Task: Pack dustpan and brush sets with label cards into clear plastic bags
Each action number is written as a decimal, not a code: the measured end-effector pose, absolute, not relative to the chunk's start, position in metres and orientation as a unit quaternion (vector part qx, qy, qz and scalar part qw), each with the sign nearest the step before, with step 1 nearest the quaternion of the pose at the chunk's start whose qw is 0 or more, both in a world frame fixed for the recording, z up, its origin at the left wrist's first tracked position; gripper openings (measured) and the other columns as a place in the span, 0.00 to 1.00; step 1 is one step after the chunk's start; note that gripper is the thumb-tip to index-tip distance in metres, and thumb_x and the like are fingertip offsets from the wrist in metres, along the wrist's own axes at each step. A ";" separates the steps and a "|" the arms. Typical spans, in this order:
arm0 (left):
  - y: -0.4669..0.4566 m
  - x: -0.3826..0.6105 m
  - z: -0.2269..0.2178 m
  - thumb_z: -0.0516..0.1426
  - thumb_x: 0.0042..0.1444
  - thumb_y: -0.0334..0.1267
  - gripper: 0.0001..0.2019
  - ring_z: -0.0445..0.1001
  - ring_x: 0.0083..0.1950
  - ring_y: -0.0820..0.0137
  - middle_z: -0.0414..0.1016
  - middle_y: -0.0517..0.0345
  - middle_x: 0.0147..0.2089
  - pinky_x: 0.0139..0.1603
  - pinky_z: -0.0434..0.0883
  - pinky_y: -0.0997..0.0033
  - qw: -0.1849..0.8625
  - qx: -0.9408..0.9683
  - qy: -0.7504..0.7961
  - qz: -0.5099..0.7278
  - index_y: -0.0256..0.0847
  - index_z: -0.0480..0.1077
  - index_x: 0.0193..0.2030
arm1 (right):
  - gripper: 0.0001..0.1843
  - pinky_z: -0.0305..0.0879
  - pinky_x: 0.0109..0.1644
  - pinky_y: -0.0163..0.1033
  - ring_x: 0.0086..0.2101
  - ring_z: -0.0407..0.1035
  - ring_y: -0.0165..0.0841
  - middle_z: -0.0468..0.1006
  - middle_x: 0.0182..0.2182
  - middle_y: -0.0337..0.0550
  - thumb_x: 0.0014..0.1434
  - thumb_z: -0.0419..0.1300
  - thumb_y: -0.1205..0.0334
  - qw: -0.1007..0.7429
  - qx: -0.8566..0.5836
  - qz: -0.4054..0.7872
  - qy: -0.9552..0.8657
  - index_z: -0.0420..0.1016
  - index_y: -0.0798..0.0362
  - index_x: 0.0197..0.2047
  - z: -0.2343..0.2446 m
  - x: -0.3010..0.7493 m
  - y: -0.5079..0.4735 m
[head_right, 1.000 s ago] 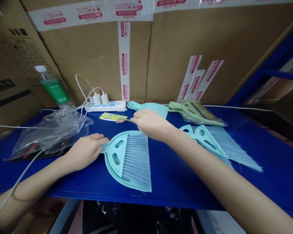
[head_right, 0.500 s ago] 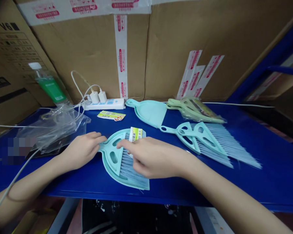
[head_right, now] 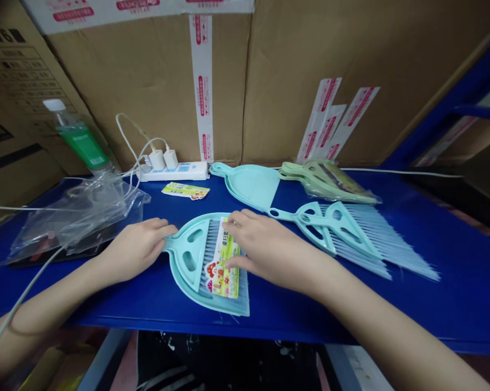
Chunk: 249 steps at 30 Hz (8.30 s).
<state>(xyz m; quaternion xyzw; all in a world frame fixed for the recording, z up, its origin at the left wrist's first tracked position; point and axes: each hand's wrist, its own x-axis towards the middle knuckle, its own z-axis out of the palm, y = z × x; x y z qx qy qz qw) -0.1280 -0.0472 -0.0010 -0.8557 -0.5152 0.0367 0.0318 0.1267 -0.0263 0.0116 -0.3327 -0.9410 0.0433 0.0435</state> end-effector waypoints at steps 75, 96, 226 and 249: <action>-0.045 -0.130 -0.003 0.44 0.54 0.27 0.14 0.73 0.42 0.61 0.73 0.54 0.38 0.40 0.71 0.63 0.027 -0.855 -0.515 0.041 0.41 0.68 0.40 | 0.46 0.44 0.67 0.51 0.65 0.31 0.49 0.37 0.66 0.67 0.56 0.61 0.56 -0.086 -0.298 0.187 -0.932 0.45 0.71 0.68 0.008 0.117 -0.044; -0.045 -0.130 -0.002 0.44 0.54 0.27 0.14 0.73 0.42 0.62 0.73 0.55 0.38 0.40 0.71 0.64 0.036 -0.856 -0.514 0.041 0.41 0.68 0.40 | 0.45 0.49 0.65 0.59 0.66 0.39 0.51 0.52 0.67 0.55 0.56 0.59 0.43 0.012 -0.330 0.179 -0.927 0.50 0.57 0.69 0.007 0.134 -0.020; -0.039 -0.147 0.011 0.40 0.59 0.28 0.26 0.74 0.42 0.50 0.71 0.32 0.45 0.42 0.67 0.56 0.275 -0.618 -0.732 0.082 0.24 0.54 0.65 | 0.15 0.62 0.37 0.38 0.34 0.70 0.36 0.78 0.34 0.46 0.59 0.46 0.68 0.099 -0.417 0.086 -0.899 0.74 0.52 0.34 -0.019 0.144 0.048; -0.040 -0.152 0.012 0.41 0.53 0.23 0.20 0.76 0.39 0.52 0.75 0.35 0.37 0.34 0.66 0.61 0.267 -0.670 -0.683 0.119 0.30 0.72 0.43 | 0.14 0.62 0.38 0.38 0.33 0.70 0.35 0.78 0.33 0.46 0.58 0.47 0.69 0.118 -0.414 0.114 -0.895 0.74 0.53 0.33 -0.015 0.142 0.046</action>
